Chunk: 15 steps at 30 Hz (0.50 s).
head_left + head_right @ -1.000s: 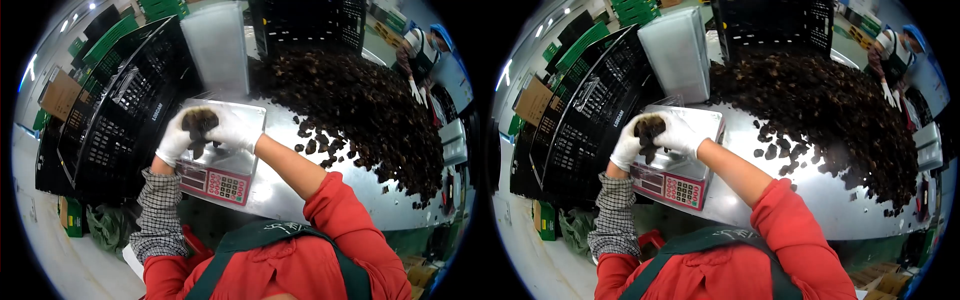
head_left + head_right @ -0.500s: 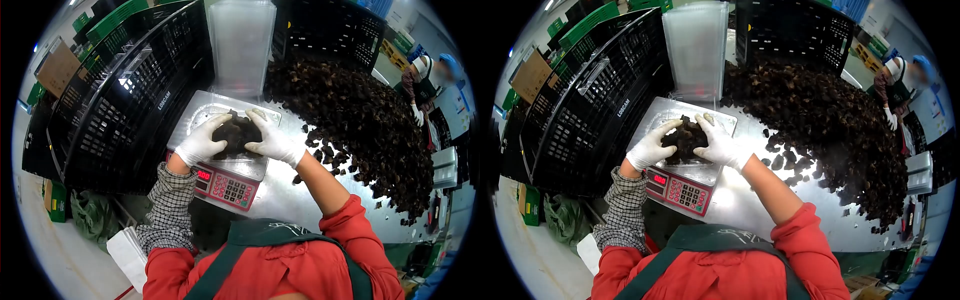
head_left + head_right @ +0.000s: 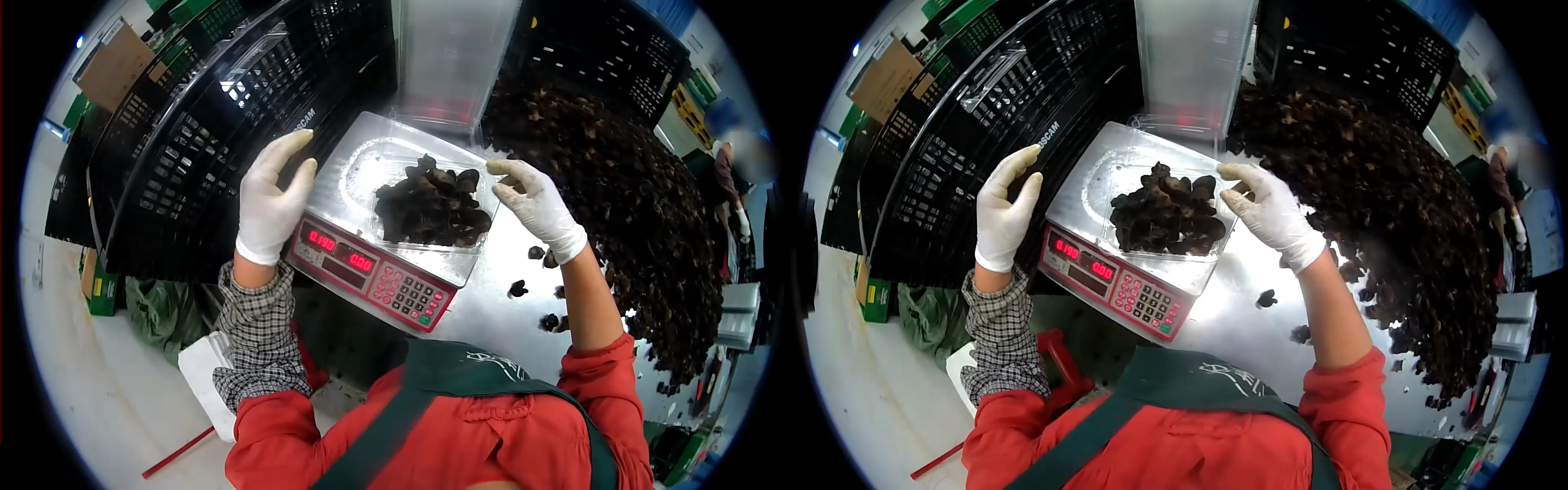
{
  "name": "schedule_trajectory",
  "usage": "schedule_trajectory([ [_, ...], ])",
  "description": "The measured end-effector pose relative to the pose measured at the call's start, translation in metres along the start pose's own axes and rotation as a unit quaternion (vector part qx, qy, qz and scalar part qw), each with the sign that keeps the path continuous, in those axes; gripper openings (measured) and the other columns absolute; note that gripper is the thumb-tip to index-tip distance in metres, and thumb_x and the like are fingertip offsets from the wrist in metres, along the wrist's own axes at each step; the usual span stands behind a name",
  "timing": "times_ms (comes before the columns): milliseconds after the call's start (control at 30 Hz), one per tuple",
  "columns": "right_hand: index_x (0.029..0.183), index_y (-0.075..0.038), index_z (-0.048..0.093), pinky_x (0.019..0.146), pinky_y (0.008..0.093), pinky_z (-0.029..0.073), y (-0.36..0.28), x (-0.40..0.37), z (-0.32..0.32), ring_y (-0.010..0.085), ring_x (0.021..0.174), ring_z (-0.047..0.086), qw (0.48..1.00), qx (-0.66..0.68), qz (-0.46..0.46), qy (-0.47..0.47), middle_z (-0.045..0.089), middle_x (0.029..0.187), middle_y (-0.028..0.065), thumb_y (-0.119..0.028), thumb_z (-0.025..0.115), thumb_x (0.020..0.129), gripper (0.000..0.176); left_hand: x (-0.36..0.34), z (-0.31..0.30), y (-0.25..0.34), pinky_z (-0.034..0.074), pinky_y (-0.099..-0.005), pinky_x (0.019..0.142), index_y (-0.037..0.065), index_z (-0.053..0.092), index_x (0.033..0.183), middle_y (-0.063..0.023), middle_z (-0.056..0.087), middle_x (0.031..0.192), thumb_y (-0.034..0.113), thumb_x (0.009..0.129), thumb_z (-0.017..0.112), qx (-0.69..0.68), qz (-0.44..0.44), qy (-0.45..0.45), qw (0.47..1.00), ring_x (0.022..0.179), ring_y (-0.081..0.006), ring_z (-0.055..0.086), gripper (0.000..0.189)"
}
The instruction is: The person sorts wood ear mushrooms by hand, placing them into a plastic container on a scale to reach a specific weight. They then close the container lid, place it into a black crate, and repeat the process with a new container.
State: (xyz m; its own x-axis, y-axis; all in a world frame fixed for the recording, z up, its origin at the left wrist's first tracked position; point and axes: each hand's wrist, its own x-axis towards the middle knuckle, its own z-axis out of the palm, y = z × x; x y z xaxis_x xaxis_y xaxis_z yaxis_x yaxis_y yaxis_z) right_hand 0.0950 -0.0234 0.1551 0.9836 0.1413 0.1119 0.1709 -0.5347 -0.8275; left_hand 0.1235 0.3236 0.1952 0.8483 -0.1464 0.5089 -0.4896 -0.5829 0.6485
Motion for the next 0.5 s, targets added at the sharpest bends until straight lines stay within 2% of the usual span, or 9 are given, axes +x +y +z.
schedule_trajectory([
  [33, 0.124, -0.005, 0.059, 0.077, 0.0261, 0.05, -0.002, 0.004, 0.005, 0.0138, 0.083, 0.059, 1.0, -0.017, -0.002, -0.006, 0.063, 0.101, 0.0078, -0.011, 0.063, 0.088, 0.037, -0.003, 0.001, 0.006, 0.048, -0.0278, 0.09, 0.0, 0.064, 0.114, -0.0128, 0.066, 0.111, -0.001, 0.083, 0.062, 0.072, 0.076, 0.027, 0.994, 0.102, -0.02, 0.063, 0.031],
  [67, 0.124, -0.005, 0.059, 0.075, 0.0259, 0.05, -0.006, 0.007, 0.009, 0.0139, 0.081, 0.059, 0.999, -0.035, -0.003, -0.01, 0.064, 0.099, 0.0078, -0.012, 0.063, 0.088, 0.037, -0.008, 0.005, 0.011, 0.05, -0.029, 0.087, -0.001, 0.065, 0.108, -0.0132, 0.067, 0.107, -0.002, 0.082, 0.063, 0.072, 0.101, 0.035, 0.992, 0.097, -0.0223, 0.064, 0.026],
  [100, 0.123, -0.006, 0.059, 0.076, 0.0295, 0.05, -0.003, 0.013, 0.013, 0.0191, 0.083, 0.061, 0.998, -0.055, 0.001, -0.017, 0.062, 0.1, 0.0097, -0.012, 0.064, 0.087, 0.037, -0.015, 0.011, 0.015, 0.05, -0.0297, 0.085, -0.001, 0.066, 0.104, -0.0129, 0.067, 0.105, -0.002, 0.081, 0.064, 0.043, 0.092, 0.012, 0.995, 0.095, -0.0226, 0.065, 0.023],
  [200, 0.119, -0.006, 0.06, 0.072, 0.0292, 0.05, 0.004, 0.025, 0.028, 0.0191, 0.08, 0.06, 0.985, -0.171, -0.025, 0.008, 0.06, 0.107, 0.0111, -0.009, 0.063, 0.087, 0.033, -0.041, 0.039, 0.024, 0.052, -0.0326, 0.078, 0.0, 0.067, 0.097, -0.0133, 0.067, 0.098, -0.001, 0.078, 0.067, -0.05, 0.088, -0.118, 0.988, 0.087, -0.0251, 0.065, 0.019],
  [267, 0.107, -0.006, 0.063, 0.074, 0.0361, 0.05, 0.01, 0.028, 0.035, 0.029, 0.081, 0.061, 0.967, -0.236, -0.091, 0.013, 0.058, 0.104, 0.0139, -0.009, 0.065, 0.082, 0.026, -0.054, 0.071, 0.028, 0.051, -0.0351, 0.078, 0.0, 0.067, 0.096, -0.0128, 0.066, 0.093, 0.002, 0.076, 0.07, -0.039, 0.135, -0.174, 0.975, 0.087, -0.0278, 0.063, 0.02],
  [333, 0.097, -0.006, 0.062, 0.075, 0.037, 0.05, 0.011, 0.027, 0.039, 0.0311, 0.085, 0.061, 0.96, -0.254, -0.115, 0.006, 0.059, 0.098, 0.0125, -0.008, 0.064, 0.082, 0.016, -0.063, 0.097, 0.024, 0.05, -0.0376, 0.081, 0.0, 0.067, 0.094, -0.0121, 0.066, 0.093, 0.004, 0.074, 0.071, 0.014, 0.187, -0.174, 0.967, 0.089, -0.0293, 0.062, 0.02],
  [367, 0.093, -0.007, 0.062, 0.076, 0.0369, 0.05, 0.01, 0.027, 0.04, 0.0312, 0.086, 0.061, 0.967, -0.239, -0.086, 0.001, 0.059, 0.093, 0.0109, -0.007, 0.063, 0.082, 0.011, -0.062, 0.098, 0.026, 0.049, -0.0385, 0.084, 0.001, 0.067, 0.094, -0.0115, 0.067, 0.094, 0.005, 0.074, 0.071, 0.011, 0.186, -0.183, 0.965, 0.093, -0.03, 0.061, 0.021],
  [467, 0.091, -0.009, 0.062, 0.075, 0.0373, 0.05, 0.01, 0.027, 0.029, 0.0295, 0.082, 0.061, 0.969, -0.232, -0.076, 0.028, 0.059, 0.094, 0.0107, -0.012, 0.058, 0.087, 0.007, -0.049, 0.079, 0.032, 0.05, -0.0353, 0.081, 0.002, 0.067, 0.092, -0.0105, 0.067, 0.093, 0.001, 0.074, 0.071, -0.066, 0.11, -0.096, 0.987, 0.089, -0.0266, 0.063, 0.018],
  [500, 0.092, -0.009, 0.063, 0.074, 0.0367, 0.05, 0.006, 0.027, 0.025, 0.0292, 0.08, 0.061, 0.976, -0.196, -0.073, 0.063, 0.06, 0.093, 0.0105, -0.013, 0.058, 0.088, 0.007, -0.043, 0.075, 0.029, 0.05, -0.0334, 0.078, 0.002, 0.068, 0.091, -0.0099, 0.068, 0.091, -0.001, 0.075, 0.07, -0.048, 0.101, -0.051, 0.992, 0.087, -0.0249, 0.063, 0.017],
])
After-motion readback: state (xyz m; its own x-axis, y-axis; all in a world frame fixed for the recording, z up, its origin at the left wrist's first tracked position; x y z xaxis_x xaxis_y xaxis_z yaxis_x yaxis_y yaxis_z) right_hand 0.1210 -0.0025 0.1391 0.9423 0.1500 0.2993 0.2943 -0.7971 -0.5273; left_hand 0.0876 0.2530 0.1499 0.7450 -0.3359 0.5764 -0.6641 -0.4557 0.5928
